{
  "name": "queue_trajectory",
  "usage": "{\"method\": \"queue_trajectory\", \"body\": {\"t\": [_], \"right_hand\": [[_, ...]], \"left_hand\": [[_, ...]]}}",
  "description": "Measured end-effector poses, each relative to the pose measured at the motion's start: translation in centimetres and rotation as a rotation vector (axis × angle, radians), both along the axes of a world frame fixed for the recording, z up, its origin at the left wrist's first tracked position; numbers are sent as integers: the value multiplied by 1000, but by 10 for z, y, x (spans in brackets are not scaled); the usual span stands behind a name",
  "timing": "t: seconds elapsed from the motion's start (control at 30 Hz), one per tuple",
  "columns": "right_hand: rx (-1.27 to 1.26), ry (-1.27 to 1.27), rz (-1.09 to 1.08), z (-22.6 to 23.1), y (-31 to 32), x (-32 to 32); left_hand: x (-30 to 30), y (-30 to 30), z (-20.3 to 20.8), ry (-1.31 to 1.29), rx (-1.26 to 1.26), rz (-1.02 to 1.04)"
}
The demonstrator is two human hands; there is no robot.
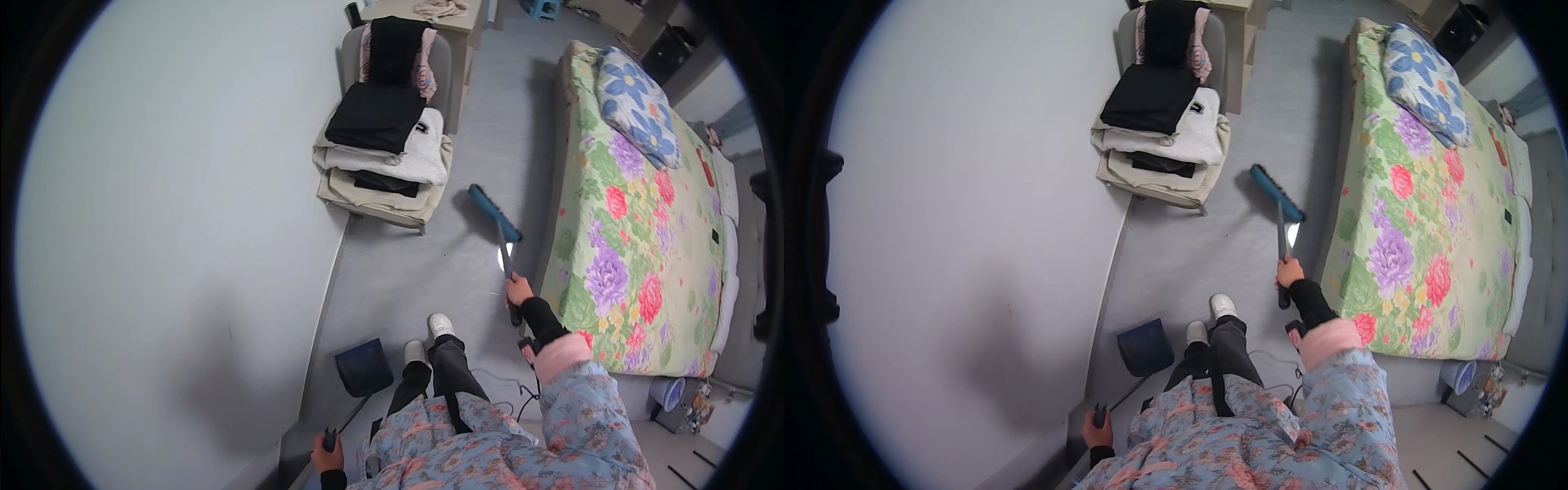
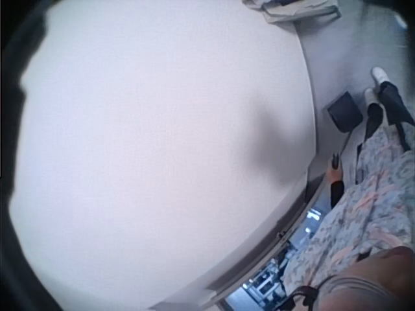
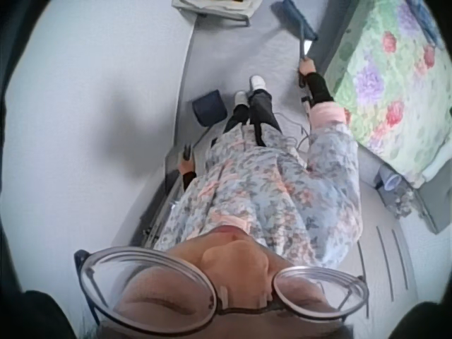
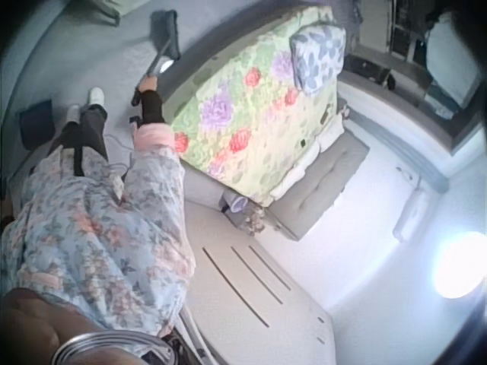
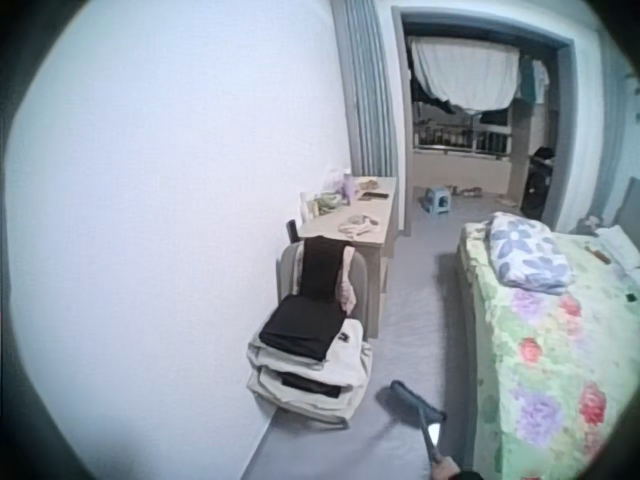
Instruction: The person sweeps the floor with a broom and dustpan in a bedroom and adjacent hallway. They move around furniture and collect debris into the dustpan while navigating the space.
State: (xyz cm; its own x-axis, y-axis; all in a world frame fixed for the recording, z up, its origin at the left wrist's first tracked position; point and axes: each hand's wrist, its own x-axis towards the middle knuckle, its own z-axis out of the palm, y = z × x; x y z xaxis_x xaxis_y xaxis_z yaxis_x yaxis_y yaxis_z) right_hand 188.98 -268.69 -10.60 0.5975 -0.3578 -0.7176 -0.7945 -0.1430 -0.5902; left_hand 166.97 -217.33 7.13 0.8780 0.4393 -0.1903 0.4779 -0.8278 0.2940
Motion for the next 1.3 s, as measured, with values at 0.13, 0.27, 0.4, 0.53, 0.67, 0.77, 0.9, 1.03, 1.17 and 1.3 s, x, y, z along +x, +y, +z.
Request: {"method": "queue_trajectory", "body": {"t": [0.13,0.27,0.4,0.53,0.67,0.77,0.9,1.03,1.17,1.3], "right_hand": [[-236,119,137,-38,6,56],[-261,180,189,-69,26,54],[-420,186,351,-89,45,-6],[-432,195,418,-86,65,-94],[-311,253,305,-61,114,-171],[-232,245,255,-41,174,-228],[-63,265,211,-25,263,-299],[184,266,119,-3,314,-329],[343,289,6,26,308,-303],[276,226,121,47,300,-262]], "left_hand": [[-16,-2,3,-1,-4,84],[-26,6,4,33,15,151],[-35,20,-2,17,-12,205],[-44,54,-11,43,-69,262],[-55,91,-27,-110,-143,158],[-68,122,-36,-173,-203,73],[-93,166,-40,-132,-261,82],[-111,202,-39,-138,-332,124],[-129,216,-40,-119,-289,158],[-157,226,-42,-142,-277,173]]}}
